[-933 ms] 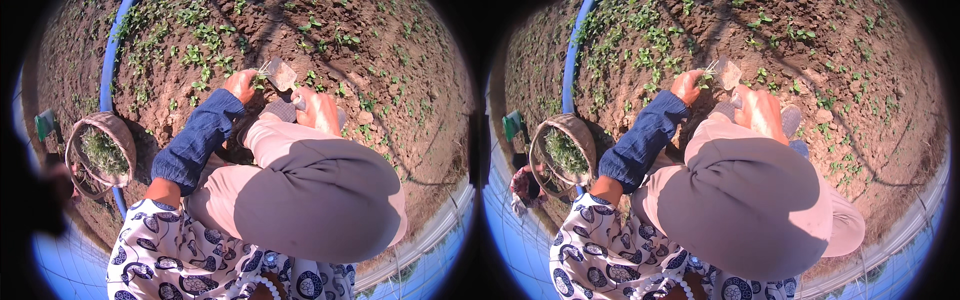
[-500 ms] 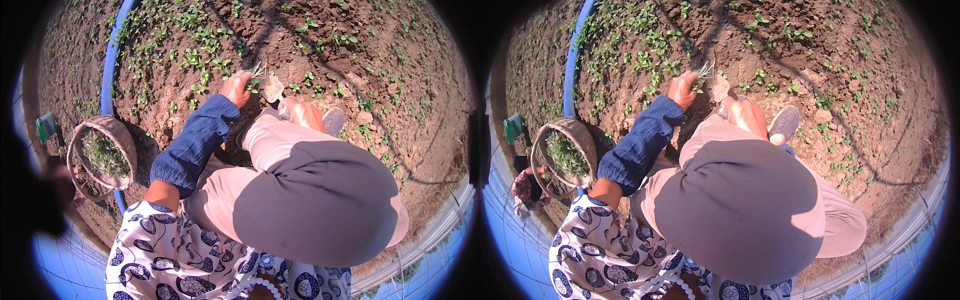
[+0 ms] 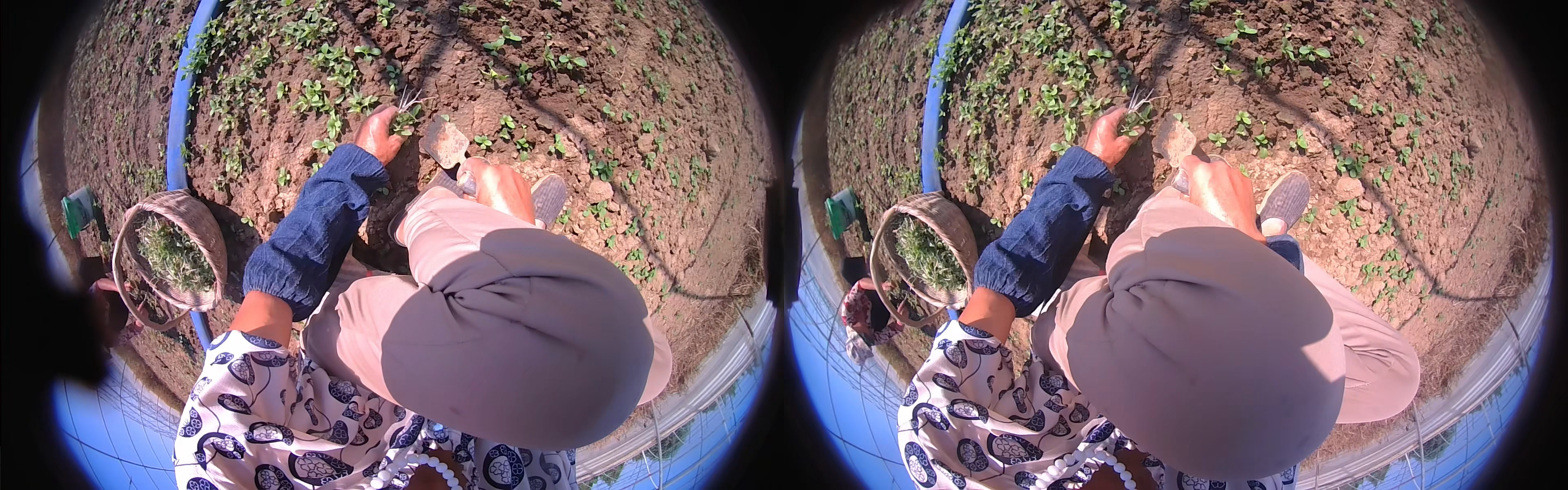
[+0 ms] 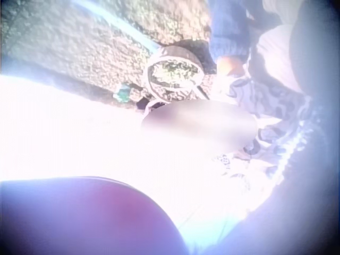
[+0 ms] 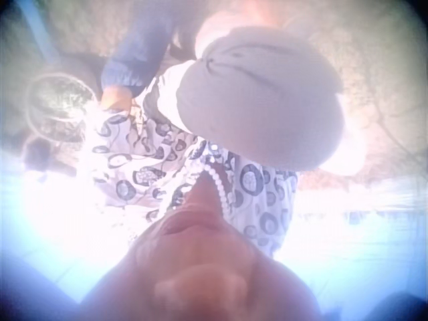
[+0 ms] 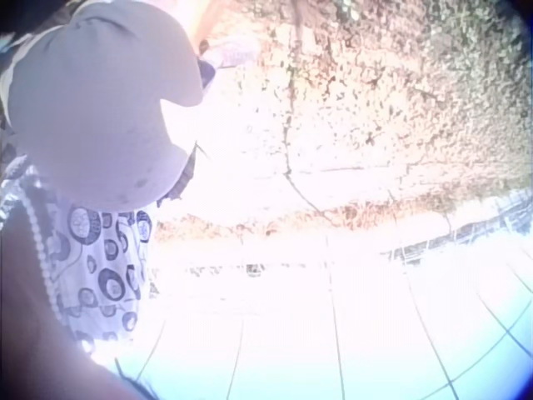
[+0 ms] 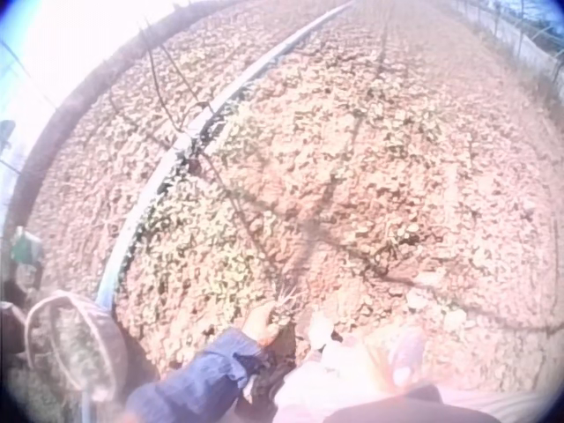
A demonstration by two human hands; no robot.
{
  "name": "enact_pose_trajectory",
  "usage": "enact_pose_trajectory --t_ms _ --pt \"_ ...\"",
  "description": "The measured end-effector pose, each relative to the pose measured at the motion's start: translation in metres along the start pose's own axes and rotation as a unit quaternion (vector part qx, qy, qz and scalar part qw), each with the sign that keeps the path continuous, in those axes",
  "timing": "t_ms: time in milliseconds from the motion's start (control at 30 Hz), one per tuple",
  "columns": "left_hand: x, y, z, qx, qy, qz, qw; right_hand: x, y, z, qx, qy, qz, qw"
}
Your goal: The person is using a small trowel to remove weeds from the soil and placing them into a nearby woven basket. They move along the row in an agricultural field, clearing the ground around small green seedlings.
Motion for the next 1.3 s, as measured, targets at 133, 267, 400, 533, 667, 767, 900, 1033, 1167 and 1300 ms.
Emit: enact_pose_trajectory --t_ms 133,267,400,533,667,767,900,1033,1167,1300 --pt "-0.002 -0.002 -0.023 -0.011 0.147 -0.001 0.989 0.008 -0.011 -0.002 -0.008 0.006 -0.001 1.0" --pt "-0.003 0.003 -0.025 -0.015 0.191 0.011 0.981 0.011 -0.017 -0.007 -0.022 0.015 -0.002 1.0" --pt "-0.008 0.0 -0.033 -0.055 0.27 0.033 0.961 0.009 -0.022 -0.013 -0.036 0.026 0.0 0.999" --pt "-0.016 0.005 -0.026 -0.085 0.31 0.036 0.946 0.005 -0.024 -0.016 -0.046 0.041 0.003 0.998" --pt "-0.015 0.009 -0.031 -0.077 0.272 0.038 0.959 -0.001 -0.022 -0.015 -0.051 0.055 0.009 0.997" --pt "-0.009 0.011 -0.031 -0.069 0.22 0.034 0.973 -0.007 -0.02 -0.014 -0.05 0.064 0.013 0.997" --pt "-0.004 0.008 -0.033 -0.056 0.19 0.016 0.98 -0.008 -0.022 -0.018 -0.061 0.072 0.014 0.995" --pt "0.001 0.007 -0.028 -0.011 0.101 -0.006 0.995 0.012 -0.038 -0.032 -0.123 0.141 0.014 0.982" --pt "0.002 -0.007 -0.039 0.186 -0.184 0.039 0.964 0.02 -0.062 -0.071 -0.228 0.207 -0.102 0.946" --pt "0.004 -0.022 -0.036 0.223 -0.219 0.031 0.949 -0.006 -0.075 -0.137 -0.267 0.309 -0.111 0.906"
Point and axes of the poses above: each hand's wrist, its own y-axis towards the middle knuckle, its own x-axis out of the back of the hand, z = x × y, the point moved 6 cm from there along y, towards the middle knuckle, and after that the axes turned 5 degrees about -y, right-handed, at the moved point
